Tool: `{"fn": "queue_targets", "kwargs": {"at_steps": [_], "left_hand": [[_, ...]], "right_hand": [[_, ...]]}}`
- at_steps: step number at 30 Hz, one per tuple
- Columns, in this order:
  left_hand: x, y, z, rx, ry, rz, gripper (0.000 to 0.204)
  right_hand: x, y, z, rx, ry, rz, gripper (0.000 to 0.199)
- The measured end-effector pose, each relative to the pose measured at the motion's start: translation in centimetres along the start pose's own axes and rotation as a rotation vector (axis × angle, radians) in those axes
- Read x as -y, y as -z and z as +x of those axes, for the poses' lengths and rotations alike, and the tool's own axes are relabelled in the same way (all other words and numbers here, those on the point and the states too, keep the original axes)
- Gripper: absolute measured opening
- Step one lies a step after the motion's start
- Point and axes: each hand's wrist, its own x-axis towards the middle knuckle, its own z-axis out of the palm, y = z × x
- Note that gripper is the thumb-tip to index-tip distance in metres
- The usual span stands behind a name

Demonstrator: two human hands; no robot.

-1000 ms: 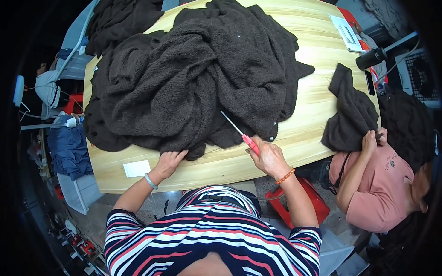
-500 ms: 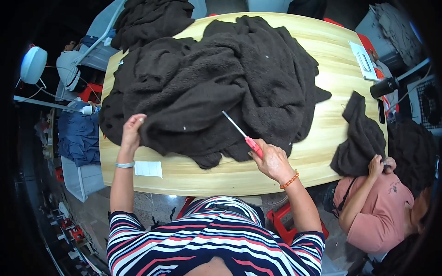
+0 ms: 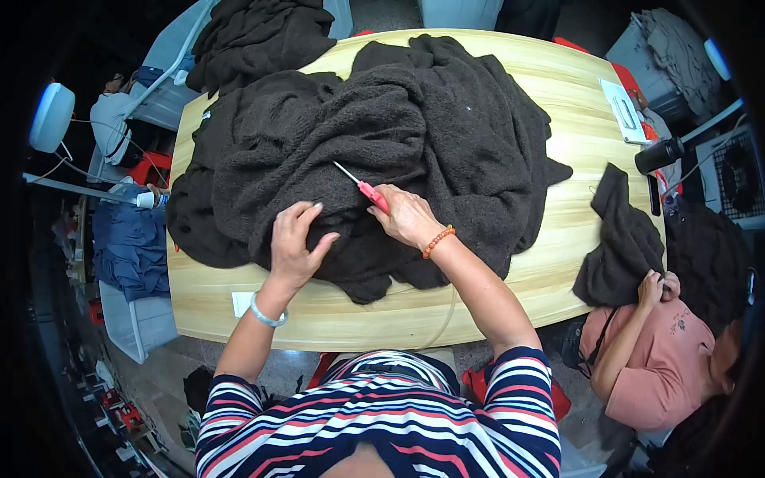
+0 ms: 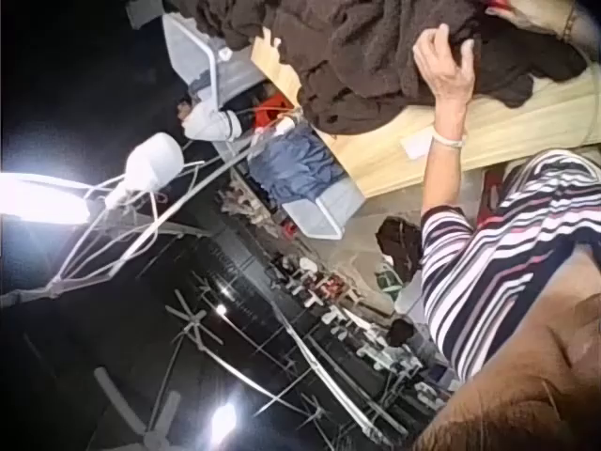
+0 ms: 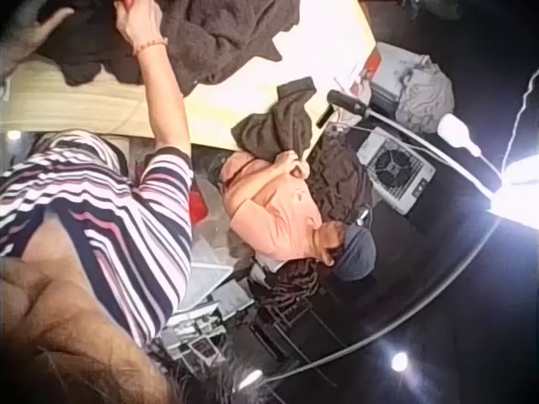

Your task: Inspect brown sweaters and use scissors to trim loose threads at a quality control workbench.

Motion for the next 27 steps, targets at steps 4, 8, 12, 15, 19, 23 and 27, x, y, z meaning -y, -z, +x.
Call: {"fn": "queue_targets", "kwargs": {"at_steps": [4, 8, 12, 15, 19, 23, 27], "left_hand": [[2.5, -1.4, 1.5, -0.042, 0.303, -0.152, 0.056], [5.6, -1.6, 1.4, 0.058, 0.333, -0.238, 0.039], [7.5, -2.7, -0.4, 0.126, 0.32, -0.207, 0.04], [7.3, -3.5, -0.7, 0.088, 0.303, -0.184, 0.038], [8.2, -4.5, -1.3, 0.079, 0.316, -0.05, 0.028], [9.1, -5.3, -1.5, 0.077, 0.3, -0.022, 0.018], [10.6, -5.1, -1.9, 0.034, 0.364, -0.26, 0.015]], "right_hand": [[0.2, 0.0, 0.5, -0.008, 0.024, -0.01, 0.028], [0.5, 1.5, -0.5, 0.022, -0.013, -0.028, 0.028], [2.3, 3.6, -4.2, 0.123, -0.068, -0.111, 0.028], [3.7, 4.5, -7.6, 0.168, -0.045, -0.16, 0.028], [5.8, 4.4, -8.9, 0.221, 0.004, -0.279, 0.028], [6.7, 3.2, -7.2, 0.222, 0.021, -0.322, 0.028], [8.0, 2.3, -5.7, 0.208, 0.048, -0.321, 0.028]]}}
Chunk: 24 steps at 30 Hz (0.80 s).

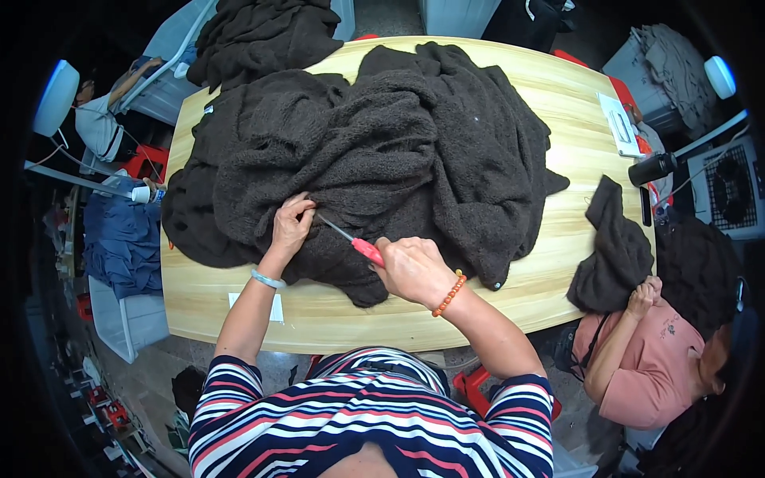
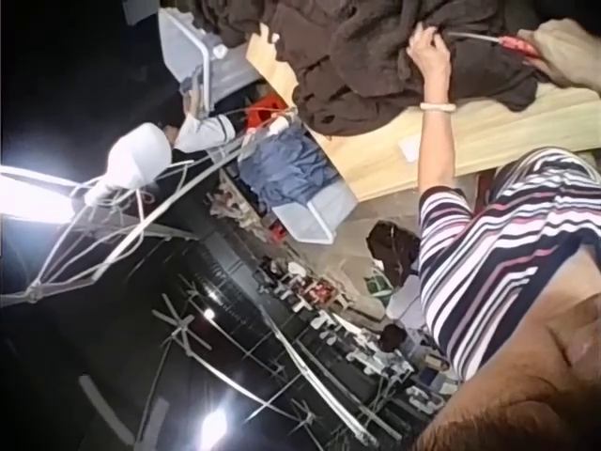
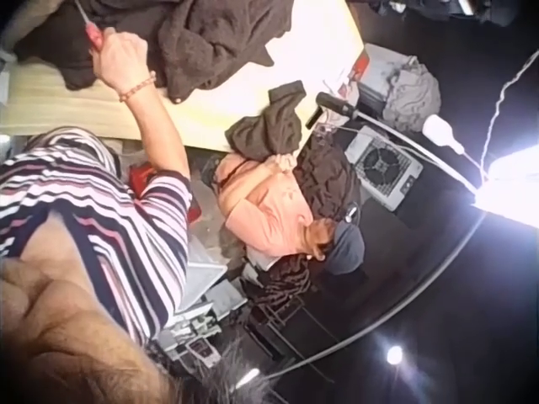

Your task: Inspect brown sweaters and use scissors to trim loose threads at a quality control workbench.

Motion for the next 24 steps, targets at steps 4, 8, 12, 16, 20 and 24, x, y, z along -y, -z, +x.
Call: {"fn": "queue_targets", "kwargs": {"at_steps": [4, 8, 12, 16, 20, 24], "left_hand": [[-1.2, 1.5, 0.1, 0.082, 0.011, -0.038, 0.016], [-1.3, 1.8, -0.3, 0.136, -0.086, 0.076, 0.016], [-1.2, 2.2, -0.7, 0.145, -0.034, 0.068, 0.017], [-1.3, 2.1, -0.8, 0.127, -0.117, 0.126, 0.017], [-1.7, 2.9, -0.5, 0.09, -0.031, 0.09, 0.015], [-2.3, 4.1, 1.0, 0.042, -0.01, 0.201, 0.026]], "right_hand": [[0.6, 0.5, 0.3, -0.02, -0.05, -0.005, 0.028], [1.4, 0.0, 0.1, -0.042, -0.026, -0.028, 0.025], [1.2, -0.1, -0.3, -0.048, -0.013, -0.018, 0.024], [0.9, -0.7, -0.7, -0.075, -0.02, -0.001, 0.023], [1.3, -0.4, -1.1, -0.017, -0.063, 0.055, 0.023], [0.1, -1.2, -1.8, -0.003, -0.084, 0.103, 0.026]]}}
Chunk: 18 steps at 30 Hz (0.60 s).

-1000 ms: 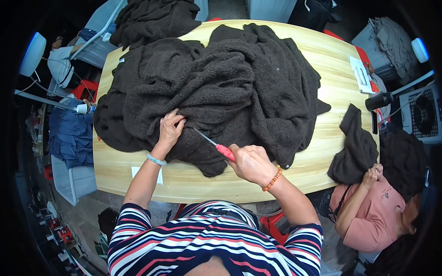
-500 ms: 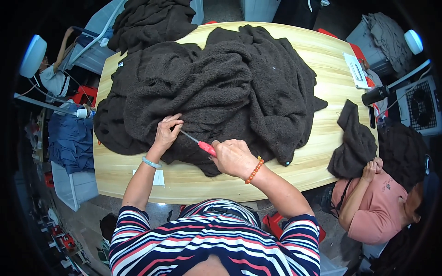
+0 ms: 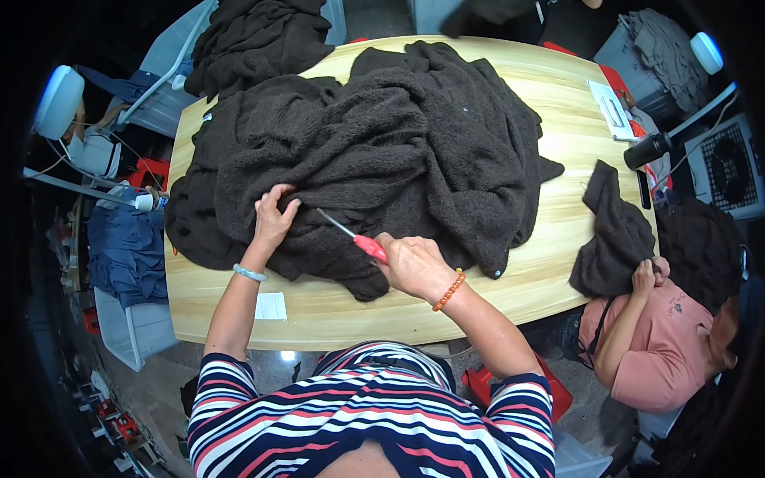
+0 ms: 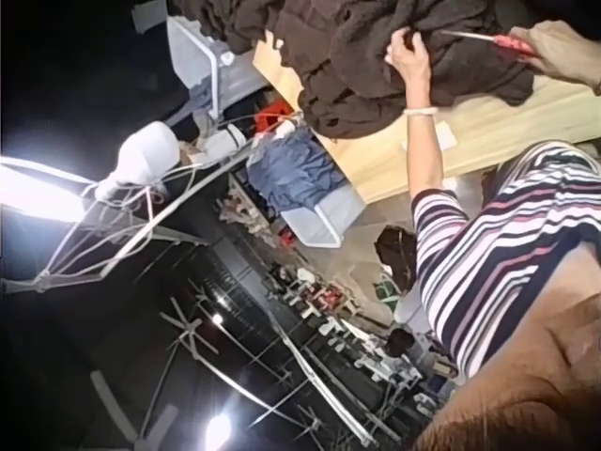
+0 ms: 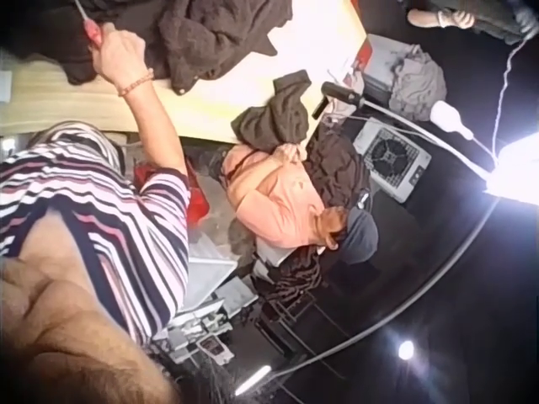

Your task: Inspect brown sweaters and use scissors to trim loose threads at a quality control workbench.

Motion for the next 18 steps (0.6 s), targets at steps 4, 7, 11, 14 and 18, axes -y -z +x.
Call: {"fn": "queue_targets", "kwargs": {"at_steps": [4, 7, 11, 14, 18], "left_hand": [[-1.4, 0.2, 1.7, 0.249, 0.05, 0.003, 0.036], [-1.8, 0.1, 1.4, 0.315, -0.023, -0.007, 0.039], [-1.5, -0.6, 0.9, 0.2, -0.022, -0.201, 0.019], [-1.4, -1.0, 0.4, 0.103, -0.109, -0.221, 0.01], [-1.3, -0.8, -0.5, 0.113, -0.103, -0.224, 0.01]], "right_hand": [[-0.5, -0.2, -0.9, -0.017, -0.048, 0.008, 0.029], [-0.4, -0.2, -1.5, -0.036, -0.077, 0.007, 0.027], [-0.2, -0.2, -2.1, -0.066, -0.042, -0.008, 0.025], [0.8, -0.3, -1.8, -0.061, -0.011, -0.015, 0.025], [1.0, -0.2, -0.9, -0.062, -0.01, -0.03, 0.026]]}}
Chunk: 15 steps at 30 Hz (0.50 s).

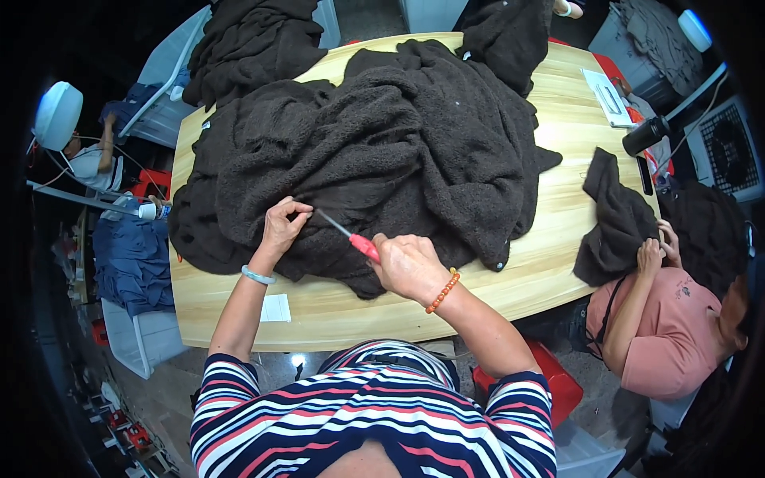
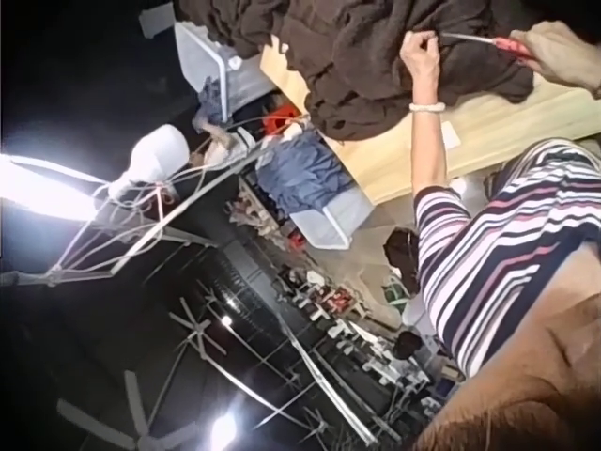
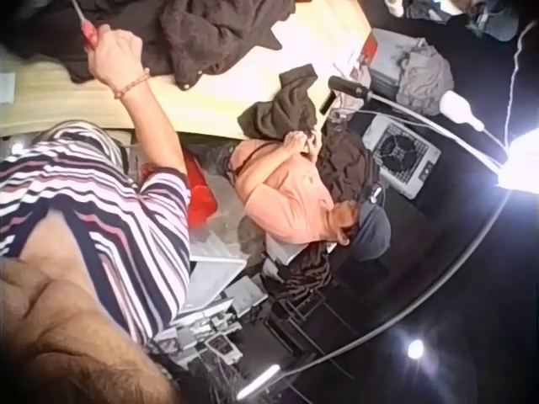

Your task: Inspect brown sweaters and use scissors to trim loose threads at a quality control workbench.

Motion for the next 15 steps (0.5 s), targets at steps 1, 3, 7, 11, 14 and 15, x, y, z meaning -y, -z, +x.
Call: {"fn": "queue_targets", "kwargs": {"at_steps": [1, 3, 7, 11, 14, 15], "left_hand": [[-0.1, 0.0, -0.4, 0.006, 0.028, -0.014, 0.01], [0.2, 0.2, -0.8, 0.024, 0.026, 0.007, 0.01], [0.4, 1.8, -1.3, 0.132, 0.103, -0.035, 0.012], [-0.4, 3.7, -2.1, 0.122, -0.013, -0.083, 0.028], [0.7, 5.0, -3.6, 0.054, 0.143, 0.009, 0.028], [1.8, 5.1, -4.1, 0.048, 0.152, 0.014, 0.028]], "right_hand": [[-0.1, -0.1, 0.0, -0.015, -0.031, -0.01, 0.027], [0.2, -0.6, 0.1, -0.034, -0.01, -0.013, 0.026], [0.8, -0.9, 0.5, 0.034, 0.085, 0.068, 0.026], [-0.3, -1.3, -0.2, -0.002, 0.051, 0.064, 0.023], [-0.1, -1.2, -0.8, 0.066, -0.002, 0.073, 0.028], [0.0, -1.2, -0.8, 0.073, 0.008, 0.074, 0.028]]}}
